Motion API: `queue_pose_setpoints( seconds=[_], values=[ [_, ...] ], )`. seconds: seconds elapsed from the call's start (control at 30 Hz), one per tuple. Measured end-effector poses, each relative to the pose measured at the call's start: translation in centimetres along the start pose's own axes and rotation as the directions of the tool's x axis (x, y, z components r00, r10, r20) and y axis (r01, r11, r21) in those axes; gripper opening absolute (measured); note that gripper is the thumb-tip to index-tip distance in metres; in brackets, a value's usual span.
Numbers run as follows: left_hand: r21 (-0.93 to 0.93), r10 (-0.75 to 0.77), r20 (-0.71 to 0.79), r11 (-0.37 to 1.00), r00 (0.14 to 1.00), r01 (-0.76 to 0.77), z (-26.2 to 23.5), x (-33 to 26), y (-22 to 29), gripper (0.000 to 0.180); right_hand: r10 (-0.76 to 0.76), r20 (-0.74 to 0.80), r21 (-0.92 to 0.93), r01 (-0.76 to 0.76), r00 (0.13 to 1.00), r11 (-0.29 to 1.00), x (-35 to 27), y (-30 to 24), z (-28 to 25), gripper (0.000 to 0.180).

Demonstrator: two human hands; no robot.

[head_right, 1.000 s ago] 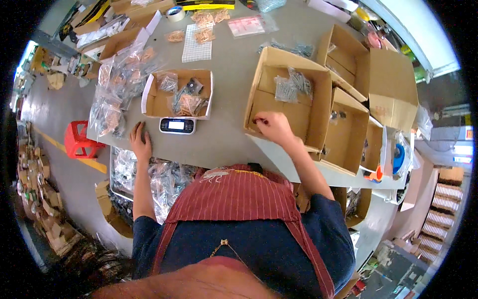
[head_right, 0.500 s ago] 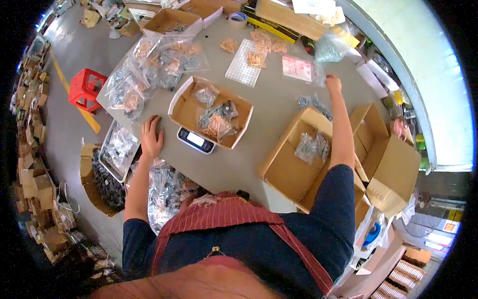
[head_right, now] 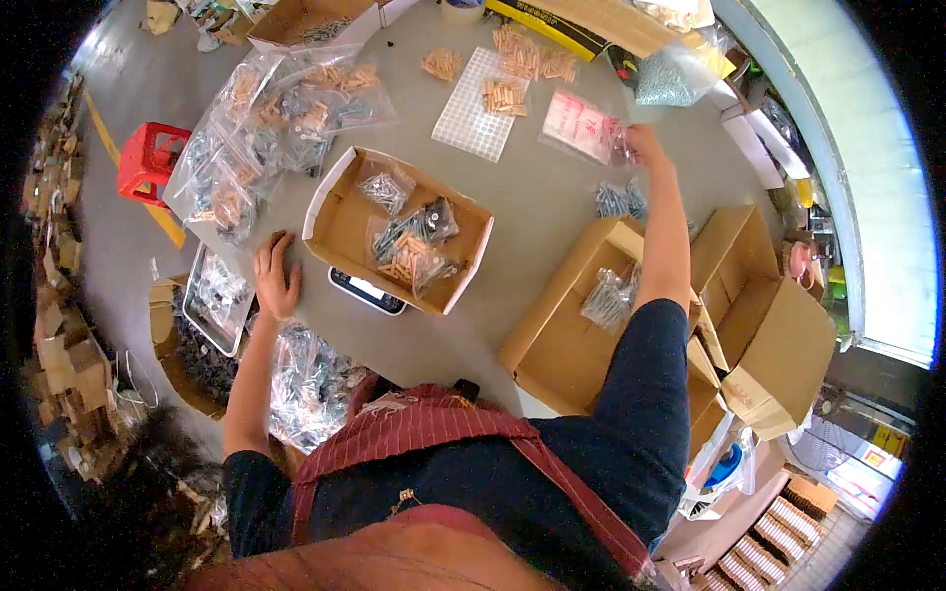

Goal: The person packs hardware components by placing screws, fasteners, brackets, and wooden dowels from boxes into plastic bags and weighing items on a digital scale.

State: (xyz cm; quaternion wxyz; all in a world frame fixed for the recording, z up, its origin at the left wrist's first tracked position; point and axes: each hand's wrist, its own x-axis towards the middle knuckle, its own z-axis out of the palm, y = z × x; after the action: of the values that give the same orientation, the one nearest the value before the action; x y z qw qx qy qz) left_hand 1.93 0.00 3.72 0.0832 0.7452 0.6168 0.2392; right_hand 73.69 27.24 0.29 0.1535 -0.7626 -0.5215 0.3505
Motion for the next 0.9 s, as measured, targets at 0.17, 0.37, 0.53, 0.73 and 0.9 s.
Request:
queue_pose_setpoints(
  seconds=[0.17, 0.37, 0.53, 0.73, 0.9],
  values=[
    [0.006, 0.016, -0.020, 1.000, 1.000, -0.016, 0.4, -0.1, -0.2, 0.048, -0.073, -0.077, -0.256, 0.051, 0.994, 0.965, -1.9, -2.1, 2.1, 0.034],
    [-0.045, 0.021, -0.015, 0.999, 1.000, -0.021, 0.5, -0.4, -0.4, 0.047, -0.278, -0.080, -0.427, 0.219, 0.957, 0.877, -1.6, 0.1, 0.8, 0.030],
    [-0.041, 0.060, -0.039, 0.997, 0.997, -0.062, 0.5, -0.4, -0.1, 0.046, -0.269, -0.468, -0.493, 0.004, 0.842, 0.870, -5.0, 0.5, -2.3, 0.032],
    [-0.030, 0.067, -0.093, 0.997, 0.993, -0.070, 0.5, -0.9, -0.3, 0.045, -0.030, -0.637, 0.369, 0.339, 0.770, 0.866, -14.3, -3.8, -8.0, 0.021],
    [-0.007, 0.062, -0.130, 0.998, 0.990, -0.063, 0.9, -1.5, -0.8, 0.044, -0.038, -0.486, 0.548, 0.338, 0.873, 0.765, -17.6, -4.4, -8.0, 0.017]
  ],
)
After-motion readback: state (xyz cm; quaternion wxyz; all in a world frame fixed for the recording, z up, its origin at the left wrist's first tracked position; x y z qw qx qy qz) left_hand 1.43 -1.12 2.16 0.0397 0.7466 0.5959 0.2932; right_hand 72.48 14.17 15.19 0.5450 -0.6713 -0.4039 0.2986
